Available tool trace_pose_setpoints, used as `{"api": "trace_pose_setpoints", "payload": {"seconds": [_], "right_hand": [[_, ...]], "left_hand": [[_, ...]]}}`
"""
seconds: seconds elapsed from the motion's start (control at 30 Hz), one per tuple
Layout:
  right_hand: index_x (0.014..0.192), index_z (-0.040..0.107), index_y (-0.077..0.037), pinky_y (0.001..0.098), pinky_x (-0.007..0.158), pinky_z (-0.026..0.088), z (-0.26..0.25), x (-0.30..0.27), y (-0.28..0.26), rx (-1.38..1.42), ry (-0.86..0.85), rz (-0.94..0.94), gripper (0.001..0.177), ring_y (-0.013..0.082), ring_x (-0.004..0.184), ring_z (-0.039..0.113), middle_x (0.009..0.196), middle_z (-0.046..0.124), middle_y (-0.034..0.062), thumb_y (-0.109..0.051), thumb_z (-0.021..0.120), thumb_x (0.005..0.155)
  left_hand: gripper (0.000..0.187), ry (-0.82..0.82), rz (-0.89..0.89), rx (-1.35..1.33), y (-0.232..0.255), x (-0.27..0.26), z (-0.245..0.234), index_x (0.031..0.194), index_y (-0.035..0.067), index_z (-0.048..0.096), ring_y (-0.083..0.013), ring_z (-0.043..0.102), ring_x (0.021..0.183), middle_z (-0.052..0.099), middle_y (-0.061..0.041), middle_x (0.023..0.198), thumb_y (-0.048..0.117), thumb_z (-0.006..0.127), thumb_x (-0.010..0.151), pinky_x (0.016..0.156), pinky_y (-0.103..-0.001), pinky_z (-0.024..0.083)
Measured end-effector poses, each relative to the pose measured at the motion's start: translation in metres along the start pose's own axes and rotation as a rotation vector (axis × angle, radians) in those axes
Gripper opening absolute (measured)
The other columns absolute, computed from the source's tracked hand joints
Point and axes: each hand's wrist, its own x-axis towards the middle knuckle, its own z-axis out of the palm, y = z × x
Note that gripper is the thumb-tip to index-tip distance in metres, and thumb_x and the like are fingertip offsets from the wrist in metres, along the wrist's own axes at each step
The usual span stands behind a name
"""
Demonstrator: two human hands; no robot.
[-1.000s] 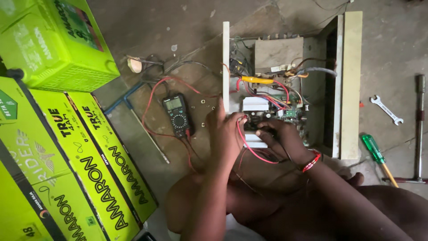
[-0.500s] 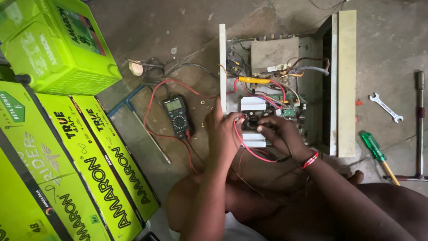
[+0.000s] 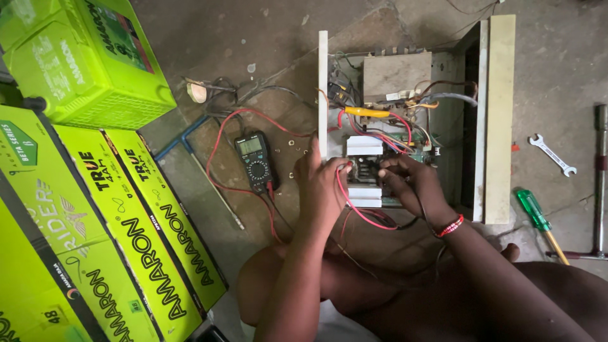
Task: The person sits on the floor and uses a multimeter to test various points on an open electronic circuit board. They repeatedly touch the probes to different components and wires while observing the multimeter display.
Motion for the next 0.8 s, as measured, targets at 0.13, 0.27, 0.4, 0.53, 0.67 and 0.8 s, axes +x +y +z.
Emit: {"api": "trace_pose_setpoints", "payload": {"seconds": [0.13,0.27,0.4,0.53,0.67,0.8], "right_hand": [[0.11,0.07,-0.001,0.0288,0.071,0.057,0.001,0.002,0.003,-0.079,0.021,-0.166,0.021,0.0103,0.081,0.071,0.093,0.079,0.0075,-0.015,0.071,0.094],[0.109,0.071,-0.003,0.0309,0.068,0.057,0.001,0.001,0.005,-0.214,0.059,-0.245,0.021,0.0152,0.081,0.074,0.094,0.078,0.0121,-0.015,0.073,0.093],[0.109,0.07,-0.002,0.0307,0.07,0.057,-0.002,-0.002,-0.003,-0.257,0.06,-0.405,0.02,0.0187,0.083,0.076,0.094,0.077,0.0154,-0.016,0.073,0.094],[0.105,0.075,-0.004,0.0298,0.065,0.057,-0.01,-0.007,-0.024,-0.251,0.032,-0.298,0.019,0.0164,0.079,0.076,0.092,0.079,0.0122,-0.014,0.073,0.09],[0.102,0.076,-0.004,0.0303,0.061,0.056,-0.028,-0.021,-0.051,-0.252,-0.048,-0.282,0.017,0.015,0.075,0.076,0.09,0.079,0.0102,-0.011,0.073,0.088],[0.099,0.074,-0.002,0.0313,0.07,0.057,-0.037,-0.032,-0.068,-0.185,-0.203,-0.442,0.017,0.0176,0.079,0.076,0.089,0.077,0.0101,-0.004,0.07,0.082]], "left_hand": [[0.013,0.004,0.006,-0.002,-0.001,0.0,0.0,0.1,0.009,0.075,-0.0392,0.055,0.113,0.043,-0.02,0.154,0.013,0.073,0.087,0.1,-0.049,0.04],[0.013,0.009,0.013,-0.005,0.0,-0.001,-0.001,0.1,0.009,0.075,-0.0389,0.055,0.114,0.042,-0.02,0.155,0.012,0.073,0.087,0.101,-0.049,0.039],[0.013,0.004,-0.008,0.028,0.002,-0.001,0.0,0.099,0.009,0.076,-0.0396,0.054,0.113,0.044,-0.019,0.153,0.012,0.073,0.087,0.103,-0.05,0.039],[0.015,-0.022,-0.039,0.022,0.002,0.0,0.0,0.1,0.01,0.076,-0.0392,0.054,0.113,0.044,-0.021,0.153,0.012,0.072,0.087,0.103,-0.05,0.038],[0.017,0.002,0.015,0.048,-0.003,0.0,0.0,0.1,0.01,0.076,-0.0378,0.055,0.118,0.045,-0.022,0.15,0.015,0.073,0.085,0.107,-0.054,0.034],[0.015,-0.035,-0.002,0.031,-0.006,0.0,-0.001,0.102,0.011,0.076,-0.0363,0.055,0.119,0.048,-0.019,0.148,0.016,0.073,0.088,0.108,-0.053,0.034]]}}
